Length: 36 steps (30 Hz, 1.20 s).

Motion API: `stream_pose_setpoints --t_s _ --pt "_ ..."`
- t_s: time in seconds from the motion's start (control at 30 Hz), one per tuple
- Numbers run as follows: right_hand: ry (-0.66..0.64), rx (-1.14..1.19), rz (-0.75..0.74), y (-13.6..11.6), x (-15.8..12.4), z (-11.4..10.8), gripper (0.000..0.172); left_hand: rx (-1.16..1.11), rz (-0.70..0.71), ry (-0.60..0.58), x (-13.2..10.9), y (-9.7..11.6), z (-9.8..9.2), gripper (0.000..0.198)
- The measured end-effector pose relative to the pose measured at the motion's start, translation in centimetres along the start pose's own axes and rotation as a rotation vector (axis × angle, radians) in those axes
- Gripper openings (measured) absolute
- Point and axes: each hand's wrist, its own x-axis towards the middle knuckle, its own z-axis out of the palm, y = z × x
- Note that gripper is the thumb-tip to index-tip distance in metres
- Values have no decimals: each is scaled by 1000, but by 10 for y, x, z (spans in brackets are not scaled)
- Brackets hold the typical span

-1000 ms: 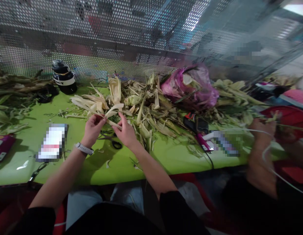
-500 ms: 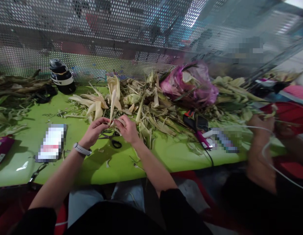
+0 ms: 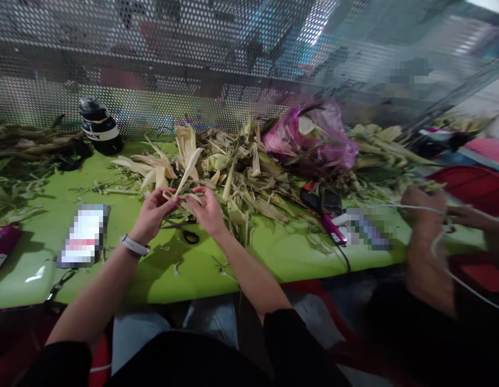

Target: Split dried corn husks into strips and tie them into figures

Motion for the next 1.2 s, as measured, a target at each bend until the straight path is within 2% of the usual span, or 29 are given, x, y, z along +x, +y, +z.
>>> stream_pose_setpoints --t_s 0.1,0.17,0.23,0.37,0.43,0.53,0.7,0.77,0.83,0.93,1.1,1.2 --pt "1 47 24 1 2 0 70 -5 68 136 4 1 -2 36" --pt "-1 -12 -38 2 2 -1 76 4 117 212 6 1 -3 38" --pt "15 -130 -139 4 2 -1 65 16 148 253 8 1 -5 38" --pt "-66 -461 -360 7 -1 -1 24 31 156 275 10 -1 -7 36" --pt "-116 -569 -419 6 -2 -1 20 40 143 256 11 -1 -9 33" --pt "-91 -643 -500 -1 -5 -4 22 97 171 200 9 2 -10 30" --pt "82 -653 -679 -18 -8 -14 20 369 146 -98 2 7 -10 20" --pt "148 -638 -653 -18 -7 -16 21 394 110 -194 -1 7 -9 13" --pt "182 -611 -561 -15 -5 -15 26 321 70 -230 -2 5 -9 11" --pt "156 -565 -424 -10 -5 -12 35 204 22 -201 -4 3 -8 13" --pt "159 -470 -320 -9 -5 -11 36 263 11 -257 -5 6 -6 25" --pt "165 -384 -194 -9 0 -20 42 250 30 -163 0 4 -9 31"
